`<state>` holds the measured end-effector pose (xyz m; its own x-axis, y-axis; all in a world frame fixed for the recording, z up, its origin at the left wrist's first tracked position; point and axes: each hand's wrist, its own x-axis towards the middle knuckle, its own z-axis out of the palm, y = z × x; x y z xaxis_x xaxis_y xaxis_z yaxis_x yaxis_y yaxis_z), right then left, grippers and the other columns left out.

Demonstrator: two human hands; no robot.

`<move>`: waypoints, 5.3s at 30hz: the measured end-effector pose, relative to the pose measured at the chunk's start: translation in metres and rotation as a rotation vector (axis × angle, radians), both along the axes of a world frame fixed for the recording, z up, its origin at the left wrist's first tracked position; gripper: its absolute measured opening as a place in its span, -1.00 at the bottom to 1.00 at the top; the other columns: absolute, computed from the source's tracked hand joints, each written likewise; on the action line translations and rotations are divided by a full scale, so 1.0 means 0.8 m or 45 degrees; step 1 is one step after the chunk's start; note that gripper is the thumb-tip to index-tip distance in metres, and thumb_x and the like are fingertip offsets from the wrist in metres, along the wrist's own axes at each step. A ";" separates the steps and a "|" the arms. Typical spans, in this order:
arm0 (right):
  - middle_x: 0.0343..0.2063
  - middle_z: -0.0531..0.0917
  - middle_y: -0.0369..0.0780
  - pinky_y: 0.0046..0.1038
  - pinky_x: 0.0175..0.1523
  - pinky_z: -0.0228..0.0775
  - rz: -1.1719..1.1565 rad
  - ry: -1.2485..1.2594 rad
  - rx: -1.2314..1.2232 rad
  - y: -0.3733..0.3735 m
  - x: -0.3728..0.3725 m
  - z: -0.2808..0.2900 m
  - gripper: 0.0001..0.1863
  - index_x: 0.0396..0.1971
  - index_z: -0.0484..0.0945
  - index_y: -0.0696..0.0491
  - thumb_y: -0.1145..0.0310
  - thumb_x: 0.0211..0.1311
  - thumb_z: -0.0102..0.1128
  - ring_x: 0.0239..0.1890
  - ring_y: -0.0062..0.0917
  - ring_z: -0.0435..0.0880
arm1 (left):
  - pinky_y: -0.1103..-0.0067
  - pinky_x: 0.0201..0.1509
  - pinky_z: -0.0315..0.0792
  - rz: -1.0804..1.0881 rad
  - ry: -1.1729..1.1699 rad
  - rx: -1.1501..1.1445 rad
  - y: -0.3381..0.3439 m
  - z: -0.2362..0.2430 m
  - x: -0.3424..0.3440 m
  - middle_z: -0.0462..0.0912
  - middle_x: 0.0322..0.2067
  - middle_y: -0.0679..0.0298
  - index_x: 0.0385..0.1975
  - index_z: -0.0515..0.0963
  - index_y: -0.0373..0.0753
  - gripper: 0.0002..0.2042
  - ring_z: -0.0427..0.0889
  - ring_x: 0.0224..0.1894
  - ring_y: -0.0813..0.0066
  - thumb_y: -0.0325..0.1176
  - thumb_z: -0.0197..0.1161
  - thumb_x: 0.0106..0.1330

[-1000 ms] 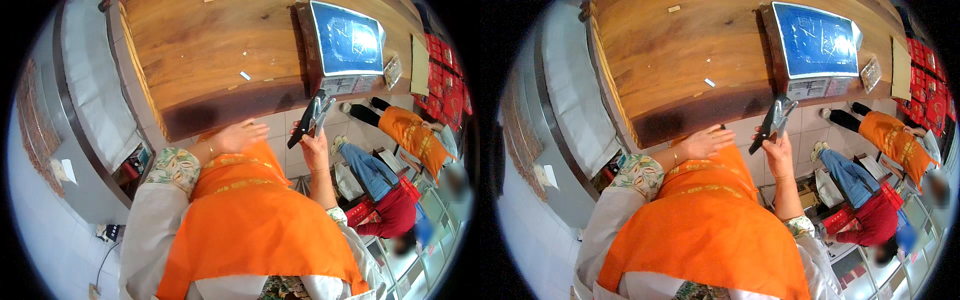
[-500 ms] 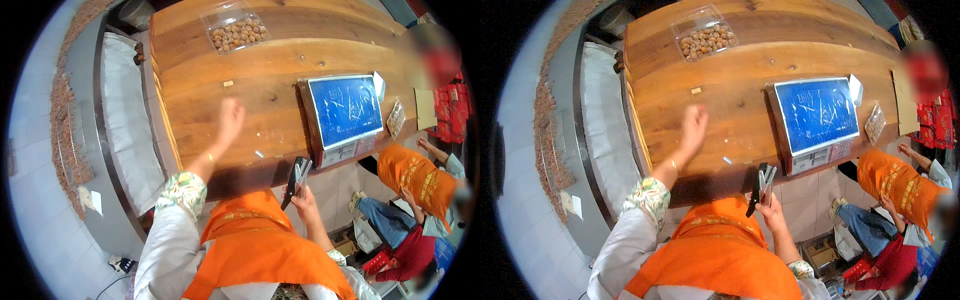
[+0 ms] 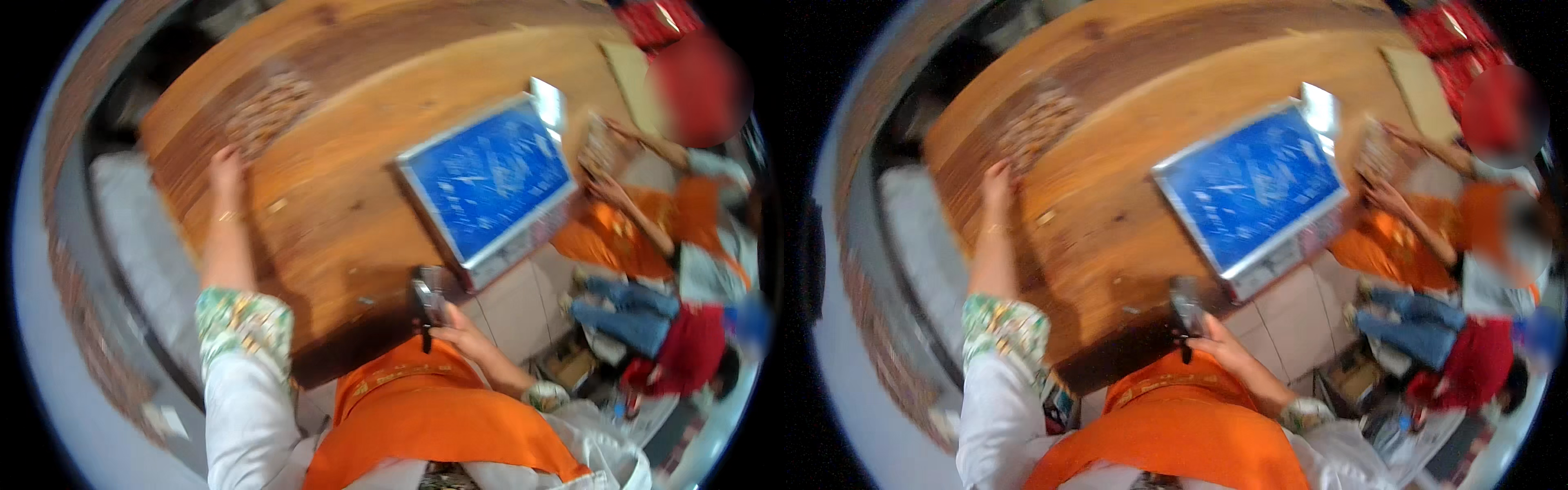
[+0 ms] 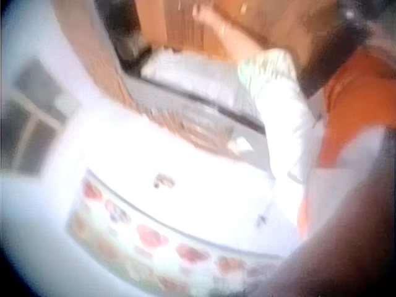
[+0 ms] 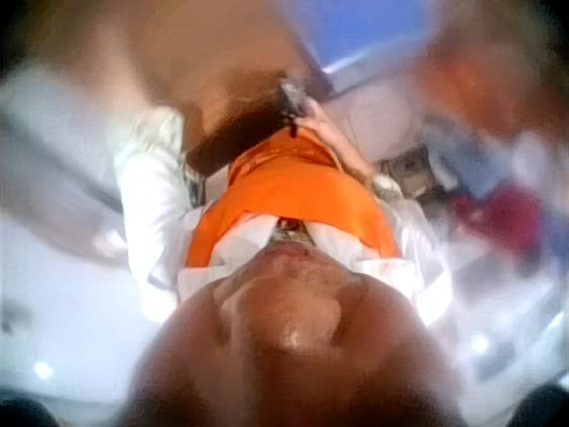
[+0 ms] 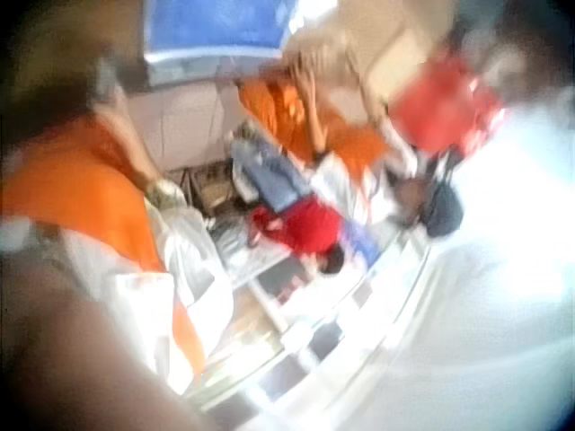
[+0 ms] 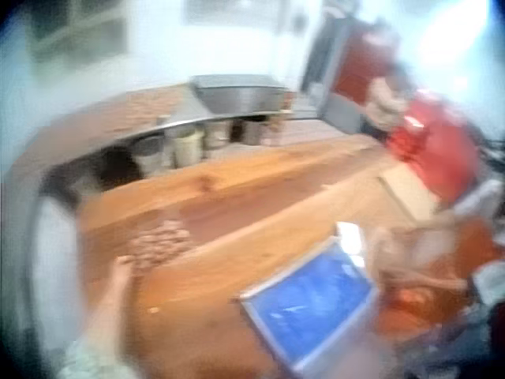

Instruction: The person repeatedly picks up clear plastic containers filled with round brown items and uses a handheld stapler to seal the edges. The sealed containers are placed on a wooden table next to a digital scale. The person continues this process throughout the clip.

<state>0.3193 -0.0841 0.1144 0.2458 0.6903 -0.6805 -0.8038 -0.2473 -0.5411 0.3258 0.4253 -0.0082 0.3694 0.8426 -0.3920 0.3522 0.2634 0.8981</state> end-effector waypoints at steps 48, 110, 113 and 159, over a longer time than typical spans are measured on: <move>-0.25 0.48 -0.33 -0.60 -0.16 0.27 0.033 -0.612 -0.327 0.180 -0.095 -0.105 -0.54 0.06 0.28 0.12 0.25 0.19 0.03 -0.22 -0.68 0.42 | 0.53 0.00 0.36 -0.536 0.107 0.274 -0.221 0.052 -0.347 0.30 -0.03 0.10 0.11 0.17 -0.32 -0.36 0.38 -0.02 0.33 -0.46 0.28 -0.02; -0.45 0.52 -0.27 -0.54 -0.20 0.32 0.348 -1.461 -0.355 0.134 -0.227 -0.046 -0.61 -0.21 0.35 0.11 0.47 -0.16 0.13 -0.38 -0.60 0.46 | 0.58 -0.07 0.48 0.876 -0.714 -1.274 -0.356 0.031 -0.360 0.45 -0.32 0.13 -0.37 0.34 -0.39 -0.86 0.49 -0.21 0.35 -0.56 0.15 0.14; -0.42 0.54 -0.23 -0.49 -0.15 0.32 0.345 -1.553 -0.386 0.146 -0.211 -0.065 -0.57 -0.18 0.34 0.13 0.48 -0.18 0.13 -0.34 -0.52 0.49 | 0.57 -0.13 0.50 0.857 -0.786 -1.281 -0.354 0.028 -0.362 0.45 -0.31 0.16 -0.35 0.31 -0.37 -0.83 0.52 -0.28 0.38 -0.59 0.16 0.12; -0.49 0.50 -0.26 -0.59 -0.33 0.30 0.640 -0.728 -0.384 0.120 -0.245 -0.067 -0.67 -0.22 0.37 0.18 0.53 -0.11 -0.02 -0.45 -0.62 0.42 | 0.69 -0.51 0.32 0.718 -0.436 -1.246 -0.370 0.026 -0.343 0.47 -0.58 0.32 -0.50 0.43 -0.25 -0.94 0.41 -0.59 0.59 -0.45 0.16 0.06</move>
